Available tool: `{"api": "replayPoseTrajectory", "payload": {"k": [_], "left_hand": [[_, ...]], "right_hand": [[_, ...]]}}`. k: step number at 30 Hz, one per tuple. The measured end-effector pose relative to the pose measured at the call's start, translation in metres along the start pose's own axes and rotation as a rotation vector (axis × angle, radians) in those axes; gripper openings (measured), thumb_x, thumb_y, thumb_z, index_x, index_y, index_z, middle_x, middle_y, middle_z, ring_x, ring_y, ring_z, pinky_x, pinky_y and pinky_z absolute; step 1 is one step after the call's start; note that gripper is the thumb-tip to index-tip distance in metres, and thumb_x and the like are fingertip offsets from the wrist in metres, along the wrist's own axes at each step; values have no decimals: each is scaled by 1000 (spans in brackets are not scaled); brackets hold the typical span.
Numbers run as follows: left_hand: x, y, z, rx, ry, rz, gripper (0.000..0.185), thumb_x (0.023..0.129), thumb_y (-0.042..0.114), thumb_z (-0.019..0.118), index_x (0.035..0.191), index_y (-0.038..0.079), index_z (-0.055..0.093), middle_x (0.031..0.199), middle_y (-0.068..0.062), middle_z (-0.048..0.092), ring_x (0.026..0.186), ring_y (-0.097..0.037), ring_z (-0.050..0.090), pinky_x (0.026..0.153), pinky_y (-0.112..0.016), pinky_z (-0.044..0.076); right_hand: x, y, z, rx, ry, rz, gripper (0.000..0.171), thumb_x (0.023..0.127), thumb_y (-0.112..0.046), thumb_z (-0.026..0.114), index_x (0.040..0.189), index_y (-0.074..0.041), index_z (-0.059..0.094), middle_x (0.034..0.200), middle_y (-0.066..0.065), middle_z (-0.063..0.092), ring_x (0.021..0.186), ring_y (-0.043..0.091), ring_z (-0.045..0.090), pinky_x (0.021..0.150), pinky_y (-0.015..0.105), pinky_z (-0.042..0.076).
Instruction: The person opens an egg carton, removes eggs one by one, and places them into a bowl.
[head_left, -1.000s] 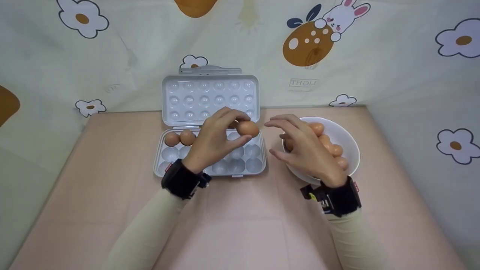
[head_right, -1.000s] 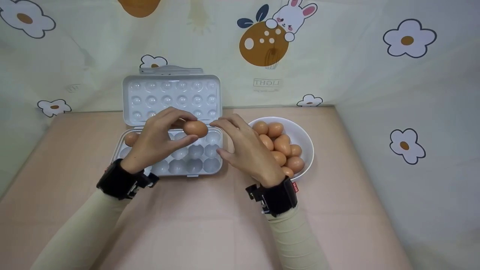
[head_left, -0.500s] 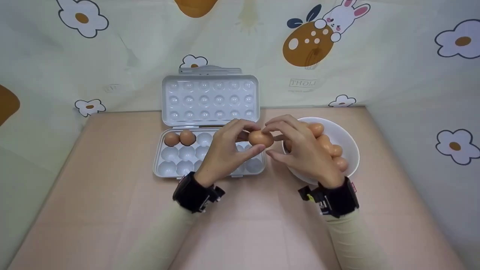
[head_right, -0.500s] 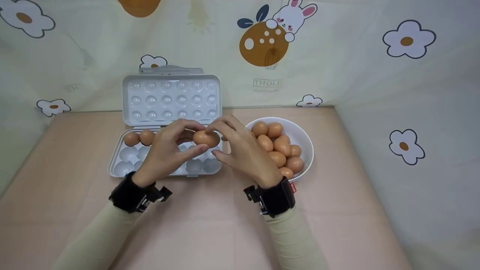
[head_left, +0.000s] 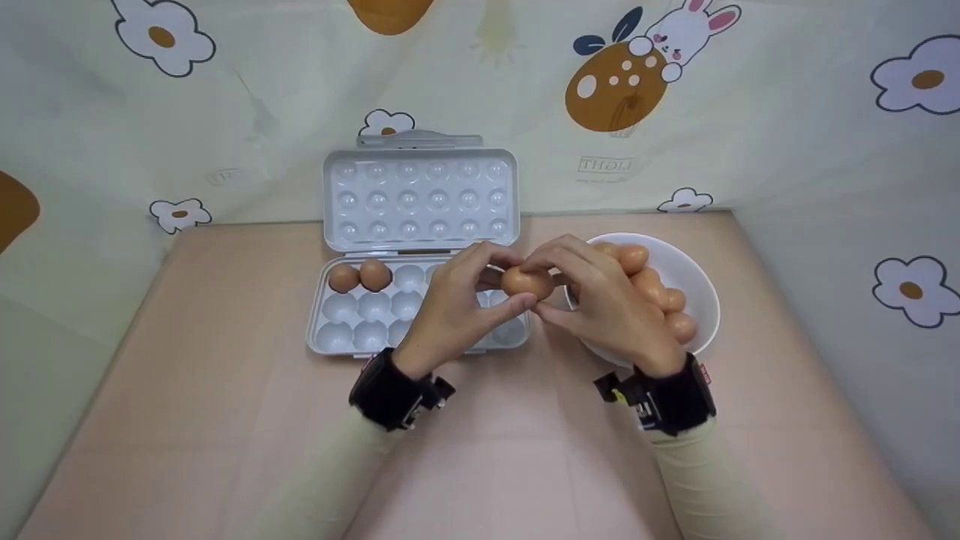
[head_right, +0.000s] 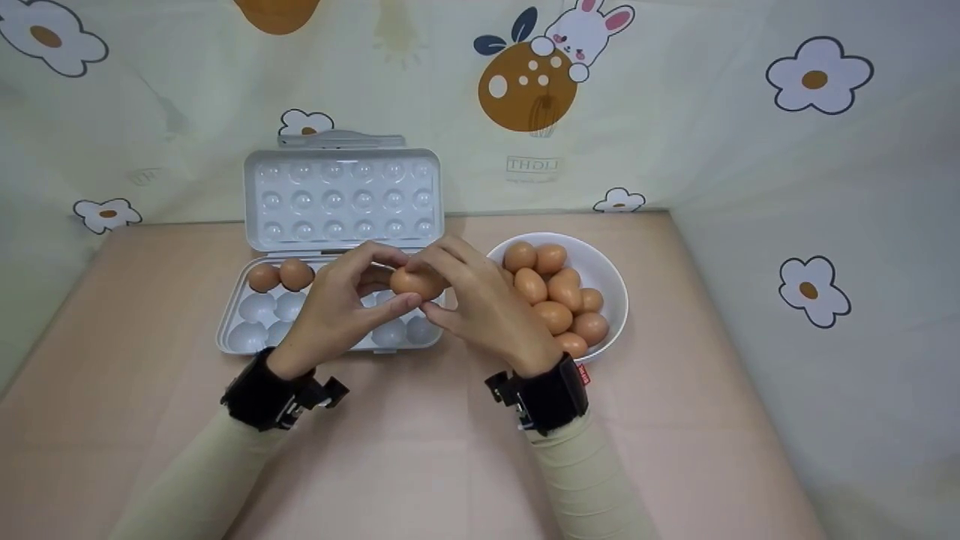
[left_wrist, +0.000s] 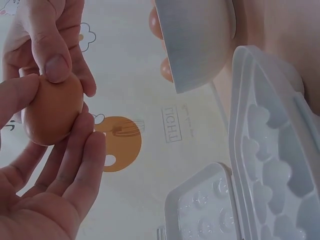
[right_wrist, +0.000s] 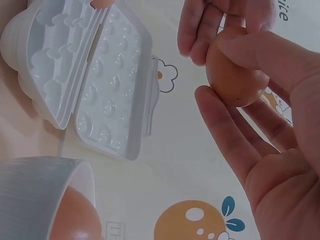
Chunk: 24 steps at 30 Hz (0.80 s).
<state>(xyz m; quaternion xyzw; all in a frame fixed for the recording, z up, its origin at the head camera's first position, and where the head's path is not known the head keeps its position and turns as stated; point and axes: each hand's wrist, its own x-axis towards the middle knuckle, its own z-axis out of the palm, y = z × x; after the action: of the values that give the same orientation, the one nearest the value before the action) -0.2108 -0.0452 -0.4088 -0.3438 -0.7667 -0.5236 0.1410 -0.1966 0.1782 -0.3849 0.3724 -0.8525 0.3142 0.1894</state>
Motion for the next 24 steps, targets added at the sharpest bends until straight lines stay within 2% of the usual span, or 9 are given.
{"api": "replayPoseTrajectory", "payload": {"k": [9,13,17,20,24], "left_hand": [[1,-1,-13,20,-40,2,47,90,17,87,129,4,65,121,-8,70,104,-13,73,96,-25,58],[3,0,-19,78,-42,17,45,90,16,87,129,6,67,122,-4,70,107,-15,71,97,-25,58],[2,0,-26,156,-45,26,40,90,19,87,126,10,70,119,0,70,106,-14,69,97,-26,57],[1,-2,-30,178,-38,33,37,90,18,87,122,11,71,116,0,69,105,-17,68,96,-29,57],[0,-6,-33,171,-34,40,35,90,17,86,121,10,71,115,-5,69,105,-23,68,95,-37,59]], "right_hand": [[-5,6,-15,-2,15,6,40,85,-1,86,120,-13,71,119,-2,69,102,11,64,83,31,60],[-13,14,-32,-24,30,45,40,83,2,84,118,-12,72,117,-2,70,102,11,65,88,27,57],[-22,23,-52,-78,-6,84,45,80,2,84,120,-15,73,117,-4,70,105,12,66,91,25,55],[-29,32,-67,-126,-38,73,49,76,3,86,119,-16,74,114,-4,71,103,13,66,89,23,54],[-38,46,-84,-203,-66,13,48,70,7,88,112,-11,75,105,-2,72,96,14,67,84,17,53]]}}
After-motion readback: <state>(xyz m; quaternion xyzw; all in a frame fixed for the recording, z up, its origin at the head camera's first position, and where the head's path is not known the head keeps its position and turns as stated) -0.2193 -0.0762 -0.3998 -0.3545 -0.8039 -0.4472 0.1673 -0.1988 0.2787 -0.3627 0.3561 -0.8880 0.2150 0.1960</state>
